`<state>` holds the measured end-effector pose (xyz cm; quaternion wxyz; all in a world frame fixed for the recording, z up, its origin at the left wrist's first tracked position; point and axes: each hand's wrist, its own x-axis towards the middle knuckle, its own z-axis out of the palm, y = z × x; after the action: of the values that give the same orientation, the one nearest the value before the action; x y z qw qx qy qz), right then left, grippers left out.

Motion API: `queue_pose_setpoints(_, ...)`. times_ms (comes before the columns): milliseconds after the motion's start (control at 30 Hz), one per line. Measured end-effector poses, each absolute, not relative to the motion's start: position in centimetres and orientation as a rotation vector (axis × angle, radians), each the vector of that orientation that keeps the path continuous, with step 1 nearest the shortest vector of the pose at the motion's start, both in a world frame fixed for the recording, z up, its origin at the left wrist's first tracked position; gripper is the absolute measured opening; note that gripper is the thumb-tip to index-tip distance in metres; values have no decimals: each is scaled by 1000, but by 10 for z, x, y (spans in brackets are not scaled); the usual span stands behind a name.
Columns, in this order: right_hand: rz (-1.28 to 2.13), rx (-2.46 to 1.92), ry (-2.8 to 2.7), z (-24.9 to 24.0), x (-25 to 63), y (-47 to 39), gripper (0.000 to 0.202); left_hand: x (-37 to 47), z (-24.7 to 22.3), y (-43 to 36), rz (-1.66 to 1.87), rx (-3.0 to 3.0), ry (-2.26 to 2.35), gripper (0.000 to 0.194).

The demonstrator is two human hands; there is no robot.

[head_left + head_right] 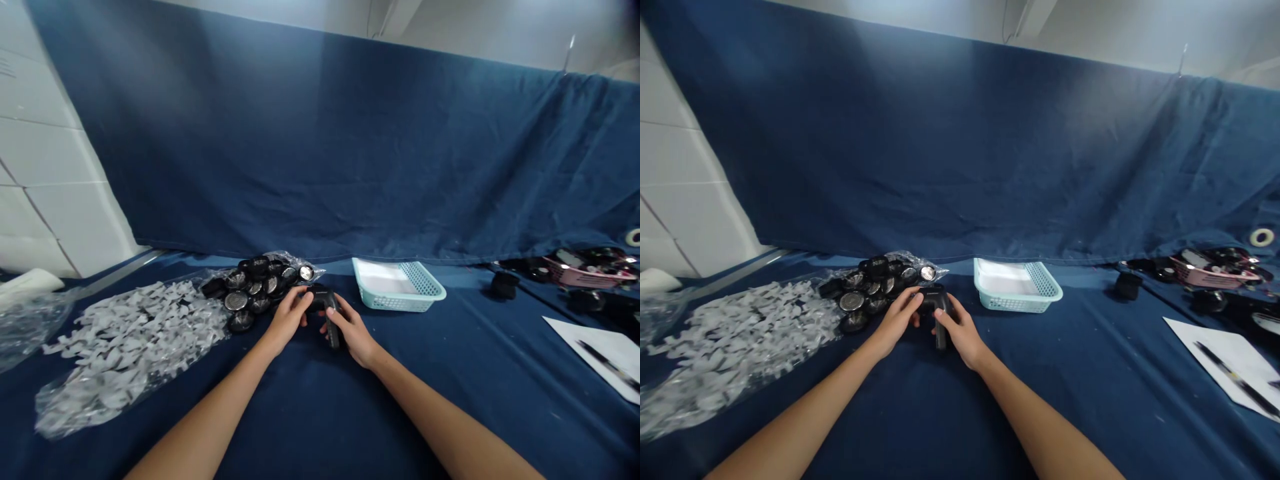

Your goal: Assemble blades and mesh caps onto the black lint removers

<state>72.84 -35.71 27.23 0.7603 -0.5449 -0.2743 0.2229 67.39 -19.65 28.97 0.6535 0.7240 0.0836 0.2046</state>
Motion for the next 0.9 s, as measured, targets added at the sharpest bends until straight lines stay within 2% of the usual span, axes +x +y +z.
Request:
queue_pose_setpoints(233, 484, -1186, -568, 270, 729, -356, 58, 675, 288, -190, 394, 1541, 190, 55)
queue_pose_setpoints(467, 542, -1117, -547, 272, 730, -357, 64, 678, 281, -193, 445, 1463, 209, 50)
queue_pose_setpoints(900, 600, -1062, -532, 270, 736, -356, 40, 681, 277, -200, 587, 1703, 238, 47)
